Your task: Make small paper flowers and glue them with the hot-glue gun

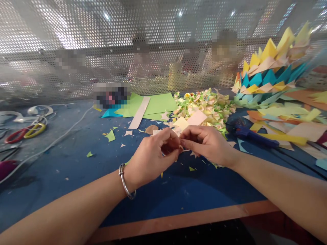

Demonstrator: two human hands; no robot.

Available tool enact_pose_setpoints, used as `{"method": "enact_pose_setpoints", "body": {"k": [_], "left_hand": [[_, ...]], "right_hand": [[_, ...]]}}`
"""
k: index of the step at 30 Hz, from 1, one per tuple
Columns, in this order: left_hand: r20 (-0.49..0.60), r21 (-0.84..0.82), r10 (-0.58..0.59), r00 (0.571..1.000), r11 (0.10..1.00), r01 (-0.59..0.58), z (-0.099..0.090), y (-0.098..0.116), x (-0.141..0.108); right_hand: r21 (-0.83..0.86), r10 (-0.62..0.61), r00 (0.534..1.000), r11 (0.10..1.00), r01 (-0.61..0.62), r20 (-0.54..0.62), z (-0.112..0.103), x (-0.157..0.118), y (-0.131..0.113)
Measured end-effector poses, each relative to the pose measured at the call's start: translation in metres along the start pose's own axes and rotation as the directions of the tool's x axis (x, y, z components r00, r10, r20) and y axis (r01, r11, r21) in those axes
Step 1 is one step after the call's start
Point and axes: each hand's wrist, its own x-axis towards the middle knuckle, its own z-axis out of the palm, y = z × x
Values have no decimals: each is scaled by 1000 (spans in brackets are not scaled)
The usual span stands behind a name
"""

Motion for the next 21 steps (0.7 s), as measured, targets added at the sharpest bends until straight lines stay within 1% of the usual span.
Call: {"method": "enact_pose_setpoints", "body": {"k": [7,12,21], "left_hand": [[7,-33,-38,999,999,38,-1,-2,-1],[24,-87,-63,998,994,65,-2,-1,-1],[35,-52,-52,998,997,54,-3,0,-1]], "right_hand": [[14,3,1000,1000,-3,3,1,0,0],[6,3,1000,1000,-3,4,1,0,0],[-25,-22,1000,999,22,-3,0,1,-1]]}}
